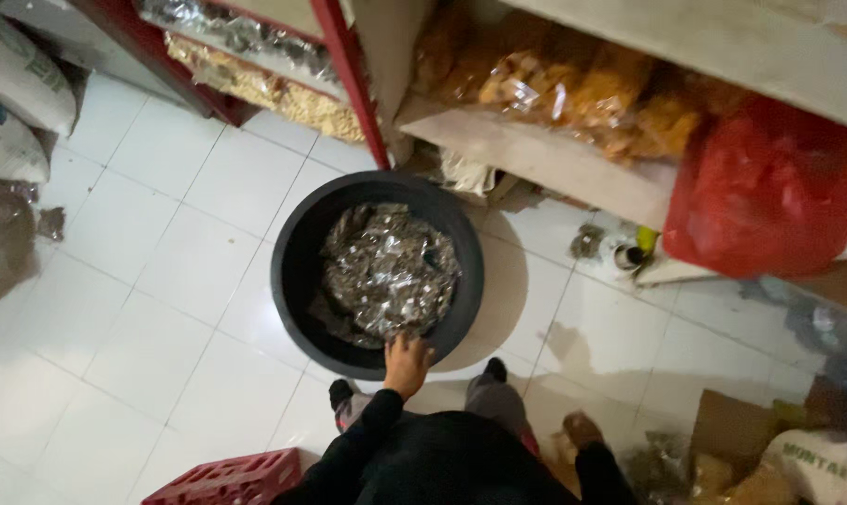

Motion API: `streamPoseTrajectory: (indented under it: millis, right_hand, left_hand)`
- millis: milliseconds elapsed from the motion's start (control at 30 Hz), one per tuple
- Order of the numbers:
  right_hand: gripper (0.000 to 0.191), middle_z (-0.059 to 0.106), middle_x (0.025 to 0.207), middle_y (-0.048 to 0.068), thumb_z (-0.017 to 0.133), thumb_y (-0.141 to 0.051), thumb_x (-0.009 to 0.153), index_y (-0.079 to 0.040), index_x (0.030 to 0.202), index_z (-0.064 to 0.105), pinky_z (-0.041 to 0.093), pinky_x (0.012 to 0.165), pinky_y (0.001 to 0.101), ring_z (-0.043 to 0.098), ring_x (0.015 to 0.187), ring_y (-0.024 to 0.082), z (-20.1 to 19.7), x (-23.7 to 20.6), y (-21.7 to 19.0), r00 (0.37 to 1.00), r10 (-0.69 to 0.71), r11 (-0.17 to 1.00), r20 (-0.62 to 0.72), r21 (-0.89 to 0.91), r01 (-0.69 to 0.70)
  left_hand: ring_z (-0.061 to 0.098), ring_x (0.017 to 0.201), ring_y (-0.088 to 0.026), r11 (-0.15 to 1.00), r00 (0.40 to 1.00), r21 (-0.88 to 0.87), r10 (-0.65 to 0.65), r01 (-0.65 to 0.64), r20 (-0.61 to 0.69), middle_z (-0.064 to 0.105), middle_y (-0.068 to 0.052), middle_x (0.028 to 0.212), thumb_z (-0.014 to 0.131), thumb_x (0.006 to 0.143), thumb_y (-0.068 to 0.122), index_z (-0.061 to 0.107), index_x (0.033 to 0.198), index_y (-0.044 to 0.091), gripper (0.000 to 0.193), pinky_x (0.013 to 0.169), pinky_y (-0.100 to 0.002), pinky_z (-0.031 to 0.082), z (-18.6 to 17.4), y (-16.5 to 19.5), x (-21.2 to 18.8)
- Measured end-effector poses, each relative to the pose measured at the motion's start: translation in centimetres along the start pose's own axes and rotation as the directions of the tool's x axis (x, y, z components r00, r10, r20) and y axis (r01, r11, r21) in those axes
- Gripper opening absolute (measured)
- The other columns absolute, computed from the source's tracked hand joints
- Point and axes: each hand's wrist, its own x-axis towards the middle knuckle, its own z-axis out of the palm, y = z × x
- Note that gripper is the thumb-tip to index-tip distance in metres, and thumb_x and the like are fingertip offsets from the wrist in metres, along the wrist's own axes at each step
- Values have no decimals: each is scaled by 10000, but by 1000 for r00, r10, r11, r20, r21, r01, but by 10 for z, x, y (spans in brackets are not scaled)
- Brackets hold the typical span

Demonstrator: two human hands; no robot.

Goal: The person sits on the floor beside a large black basin filled with plastic-wrapped bundles of dried goods and repeatedly lifts handfuls of the wrapped bundles, placing and arranging them in rows on a low wooden shelf. The person alternates between the basin and the shelf, spreading the bundles out across the shelf surface.

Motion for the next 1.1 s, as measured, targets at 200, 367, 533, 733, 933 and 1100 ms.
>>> streamPoseTrajectory:
  millis: [200,367,533,733,933,1100]
  right_hand:
    - [293,765,1025,137,682,-308,917,-73,1093,680,564,889,443,719,989,336,29,79,-130,932,294,906,-213,373,-201]
    - [511,755,1042,214,712,-351,933,-38,1320,595,571,905,478,704,1017,389,71,115,-287,913,361,864,-191,436,-251]
    - [511,616,1248,184,728,-384,898,-165,1339,594,537,951,477,634,1077,374,141,139,-352,920,390,861,45,337,-382]
    - [601,635,1356,149,728,-389,872,-85,1361,557,588,943,470,688,1124,344,218,216,-286,922,382,760,56,549,-348]
    - [559,646,1377,153,660,-408,958,-104,1416,562,506,1045,489,619,1240,371,195,330,-230,897,442,826,10,385,-412]
    - [512,644,1379,178,600,-376,1022,-129,1468,552,496,1070,509,601,1264,392,175,418,-221,934,342,910,-105,283,-302]
  left_hand:
    - [451,1272,-501,993,983,-26,121,-118,139,466,-288,1430,721,928,337,675,1152,111,322,1041,-702,317,-40,-120,-41]
    - [563,1199,-421,978,974,-56,-193,201,118,556,-220,1383,713,863,316,683,1137,158,318,1001,-518,489,-87,-247,-48]
    - [541,1200,-442,959,965,-110,-260,261,26,602,-254,1236,736,880,269,698,1127,127,287,999,-496,494,-93,-341,-24]
    - [553,1171,-435,963,976,-160,-211,216,44,688,-185,1143,694,952,331,655,1168,105,314,979,-508,493,-40,-398,37]
    - [544,1101,-519,973,984,-160,-173,164,-44,542,-331,1262,746,944,337,556,1279,17,500,917,-546,493,18,-423,143]
    - [534,1187,-529,986,986,-134,-120,104,-115,499,-344,1378,676,882,210,576,1331,50,487,942,-533,506,50,-440,249]
